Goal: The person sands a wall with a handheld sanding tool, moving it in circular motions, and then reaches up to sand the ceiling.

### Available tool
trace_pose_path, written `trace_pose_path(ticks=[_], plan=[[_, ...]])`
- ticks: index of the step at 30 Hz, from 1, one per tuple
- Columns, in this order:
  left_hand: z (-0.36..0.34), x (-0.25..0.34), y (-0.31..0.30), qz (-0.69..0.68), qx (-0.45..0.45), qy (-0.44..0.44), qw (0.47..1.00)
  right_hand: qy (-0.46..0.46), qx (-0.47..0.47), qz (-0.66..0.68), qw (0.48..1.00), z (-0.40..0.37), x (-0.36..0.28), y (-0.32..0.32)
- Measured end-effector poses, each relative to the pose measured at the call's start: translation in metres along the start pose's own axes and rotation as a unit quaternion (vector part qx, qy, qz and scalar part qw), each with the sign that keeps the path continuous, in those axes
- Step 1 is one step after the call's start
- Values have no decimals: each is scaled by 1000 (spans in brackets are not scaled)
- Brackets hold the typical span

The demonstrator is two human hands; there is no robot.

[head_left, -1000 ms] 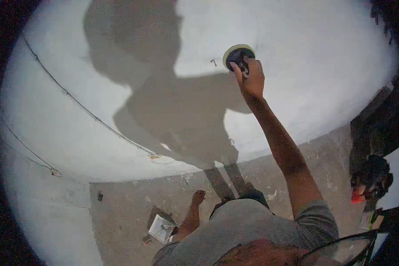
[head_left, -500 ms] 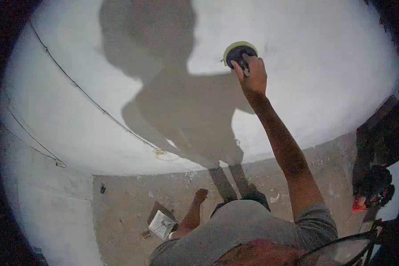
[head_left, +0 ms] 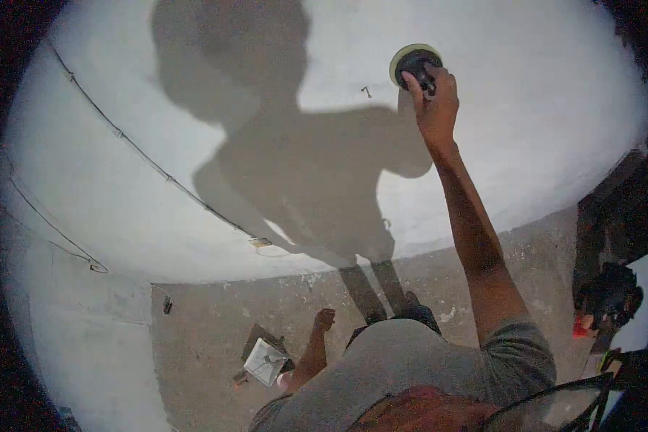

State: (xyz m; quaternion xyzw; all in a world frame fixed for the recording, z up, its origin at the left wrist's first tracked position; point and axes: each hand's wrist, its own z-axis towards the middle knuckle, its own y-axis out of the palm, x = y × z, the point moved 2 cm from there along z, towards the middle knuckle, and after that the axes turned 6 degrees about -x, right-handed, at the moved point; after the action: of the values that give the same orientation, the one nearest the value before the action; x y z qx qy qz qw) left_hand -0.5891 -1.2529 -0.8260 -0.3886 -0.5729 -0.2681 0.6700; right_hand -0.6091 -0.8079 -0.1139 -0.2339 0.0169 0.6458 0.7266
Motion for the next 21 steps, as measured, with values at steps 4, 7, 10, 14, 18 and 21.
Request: trace_pose_path(ticks=[4, 7, 10, 14, 18, 21], plan=[[-3, -2, -17, -213, -27, -108, 971, 67, 27, 54, 996, -20, 4, 3], [-22, -4, -23, 57, -59, -160, 984, 133, -29, 37, 990, -57, 12, 14], [-19, 20, -4, -497, -1, -254, 830, 72, -10, 4, 997, -46, 8, 8], [-29, -1, -3, -28, -39, -146, 988, 71, -36, 27, 996, -27, -18, 9], [3, -2, -10, -77, -33, 25, 996, -25, -17, 9, 999, -71, -13, 36], [38, 55, -10, -29, -2, -84, 996, -54, -28, 107, 992, -101, -2, 61]])
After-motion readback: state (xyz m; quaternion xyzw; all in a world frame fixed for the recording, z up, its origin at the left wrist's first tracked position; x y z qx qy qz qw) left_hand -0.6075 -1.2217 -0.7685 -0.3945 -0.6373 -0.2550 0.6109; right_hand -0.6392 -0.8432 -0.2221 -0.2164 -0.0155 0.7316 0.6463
